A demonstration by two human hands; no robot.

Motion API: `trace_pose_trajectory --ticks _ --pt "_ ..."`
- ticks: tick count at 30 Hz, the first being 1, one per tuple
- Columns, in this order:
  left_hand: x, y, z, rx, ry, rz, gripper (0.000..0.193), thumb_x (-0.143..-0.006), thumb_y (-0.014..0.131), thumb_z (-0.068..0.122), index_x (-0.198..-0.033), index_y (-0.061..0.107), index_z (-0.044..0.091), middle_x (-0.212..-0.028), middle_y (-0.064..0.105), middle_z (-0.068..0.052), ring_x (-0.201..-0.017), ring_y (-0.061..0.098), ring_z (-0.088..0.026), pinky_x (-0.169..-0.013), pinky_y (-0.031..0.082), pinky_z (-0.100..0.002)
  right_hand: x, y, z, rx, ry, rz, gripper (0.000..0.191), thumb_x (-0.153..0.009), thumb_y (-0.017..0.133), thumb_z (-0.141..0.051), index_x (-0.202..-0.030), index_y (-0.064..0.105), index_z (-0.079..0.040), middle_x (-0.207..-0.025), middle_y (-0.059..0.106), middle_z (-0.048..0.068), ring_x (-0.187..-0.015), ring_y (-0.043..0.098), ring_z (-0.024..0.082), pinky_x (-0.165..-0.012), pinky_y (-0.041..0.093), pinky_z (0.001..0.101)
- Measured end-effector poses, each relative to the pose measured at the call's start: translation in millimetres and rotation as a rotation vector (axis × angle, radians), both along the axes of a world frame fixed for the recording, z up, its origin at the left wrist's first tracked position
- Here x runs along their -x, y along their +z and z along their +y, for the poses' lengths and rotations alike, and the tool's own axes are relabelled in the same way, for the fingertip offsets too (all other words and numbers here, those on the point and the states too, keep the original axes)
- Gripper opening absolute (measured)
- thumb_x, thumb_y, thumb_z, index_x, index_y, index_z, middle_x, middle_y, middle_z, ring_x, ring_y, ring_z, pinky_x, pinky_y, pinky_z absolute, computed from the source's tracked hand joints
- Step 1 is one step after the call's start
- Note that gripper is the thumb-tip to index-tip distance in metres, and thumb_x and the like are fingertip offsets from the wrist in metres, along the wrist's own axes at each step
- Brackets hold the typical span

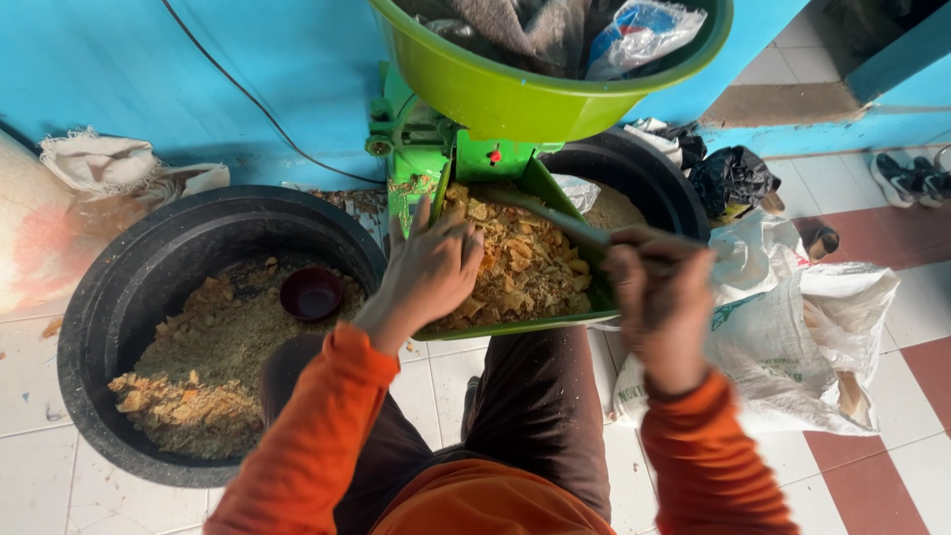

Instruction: The person sits on the floor in front of a green grinding machine and feeds dried cassava pieces from a green tray into the machine, using a metal rod to push the pieces in. Ground material collects in a large black basin, and the person occasionally scoops and spreads the ground material with a red scoop and a wooden paddle.

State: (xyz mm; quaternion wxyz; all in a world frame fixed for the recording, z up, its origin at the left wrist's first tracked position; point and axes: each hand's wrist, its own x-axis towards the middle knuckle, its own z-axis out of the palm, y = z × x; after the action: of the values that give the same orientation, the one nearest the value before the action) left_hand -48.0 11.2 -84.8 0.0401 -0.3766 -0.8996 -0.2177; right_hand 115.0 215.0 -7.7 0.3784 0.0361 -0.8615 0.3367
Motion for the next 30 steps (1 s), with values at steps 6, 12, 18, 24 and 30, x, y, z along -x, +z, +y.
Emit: trace_pose_trajectory --ticks 6,12,18,24,30 --pt "38 3 20 0.117 -0.059 -0.054 0.05 -0.102 0.03 0.033 -0.117 0.067 0.002 -0.152 0.049 -0.017 -0.149 0.015 -0.055 -0.104 0.007 -0.089 -34 66 15 -0.26 -0.129 -0.058 0.026 -0.114 0.062 -0.002 -0.118 0.037 0.001 -0.108 0.074 0.018 -0.089 0.076 0.018 -0.073 0.06 0.0254" --pt "43 6 18 0.222 -0.08 -0.124 0.046 -0.103 0.032 0.029 -0.12 0.066 0.003 -0.149 0.056 -0.011 -0.151 0.021 -0.052 -0.106 0.006 -0.092 -2 44 1 -0.124 -0.1 -0.132 0.025 -0.107 0.066 -0.002 -0.117 0.044 0.003 -0.097 0.074 0.016 -0.08 0.075 0.018 -0.068 0.059 0.0269" --pt "40 0 16 0.168 -0.084 -0.041 0.043 -0.1 0.04 0.034 -0.109 0.07 0.005 -0.144 0.057 -0.014 -0.147 0.021 -0.055 -0.102 0.008 -0.091 3 -4 -1 -0.147 -0.161 0.046 0.024 -0.107 0.065 -0.003 -0.113 0.042 0.001 -0.107 0.074 0.019 -0.085 0.075 0.02 -0.074 0.06 0.0299" --pt "34 -7 3 0.238 -0.145 -0.073 0.042 -0.108 0.037 0.036 -0.116 0.068 0.01 -0.137 0.064 -0.008 -0.146 0.041 -0.041 -0.117 0.012 -0.085 -4 13 -1 -0.056 -0.118 0.039 0.022 -0.112 0.058 -0.001 -0.117 0.037 0.002 -0.111 0.073 0.018 -0.087 0.076 0.017 -0.074 0.065 0.0243" --pt "33 -12 4 0.173 -0.116 -0.118 0.046 -0.104 0.037 0.039 -0.126 0.067 0.011 -0.14 0.06 -0.008 -0.145 0.032 -0.046 -0.108 0.011 -0.087 5 26 -17 -0.065 -0.056 0.054 0.028 -0.109 0.062 -0.001 -0.114 0.035 0.004 -0.108 0.073 0.021 -0.086 0.074 0.018 -0.073 0.059 0.0283"
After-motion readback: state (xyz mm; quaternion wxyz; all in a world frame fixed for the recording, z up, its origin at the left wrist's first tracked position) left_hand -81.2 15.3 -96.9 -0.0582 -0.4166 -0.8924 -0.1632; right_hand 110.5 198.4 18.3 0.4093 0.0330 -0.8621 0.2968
